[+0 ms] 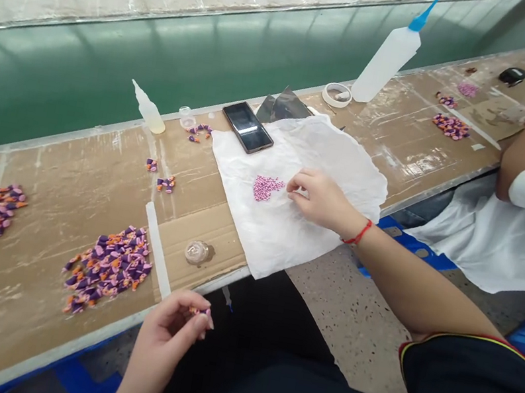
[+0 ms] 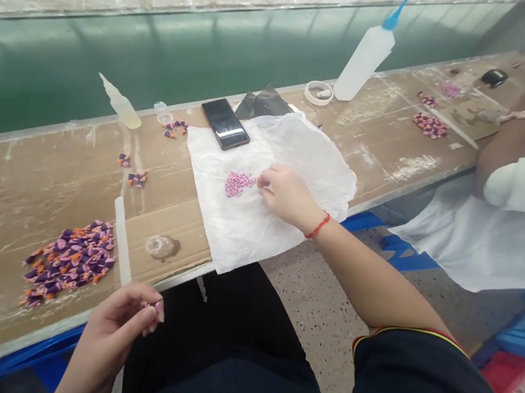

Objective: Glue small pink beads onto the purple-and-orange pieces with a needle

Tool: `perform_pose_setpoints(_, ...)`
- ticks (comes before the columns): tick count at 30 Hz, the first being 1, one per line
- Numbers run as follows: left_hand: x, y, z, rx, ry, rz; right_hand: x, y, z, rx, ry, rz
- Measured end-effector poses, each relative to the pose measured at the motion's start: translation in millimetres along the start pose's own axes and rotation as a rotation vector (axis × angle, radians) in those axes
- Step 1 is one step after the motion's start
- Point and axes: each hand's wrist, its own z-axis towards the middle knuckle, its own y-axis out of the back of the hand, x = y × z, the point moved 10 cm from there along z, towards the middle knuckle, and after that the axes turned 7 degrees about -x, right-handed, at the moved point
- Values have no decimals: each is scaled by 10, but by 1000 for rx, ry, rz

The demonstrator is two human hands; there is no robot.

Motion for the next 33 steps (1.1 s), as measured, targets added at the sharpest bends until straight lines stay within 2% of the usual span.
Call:
perform_pose_setpoints(3, 38, -8, 46, 24, 4, 10, -66, -52, 17, -20, -17, -15)
perform_pose_setpoints(13, 128, 16, 66, 63, 33, -34, -53, -215, 128, -27, 8, -56)
perform_pose_setpoints(24, 148, 13, 65, 85, 43, -69, 2, -211, 149, 27, 84, -84)
perform_pose_setpoints(33, 114, -6, 72, 92, 32, -59, 153, -141, 48, 69, 154, -67)
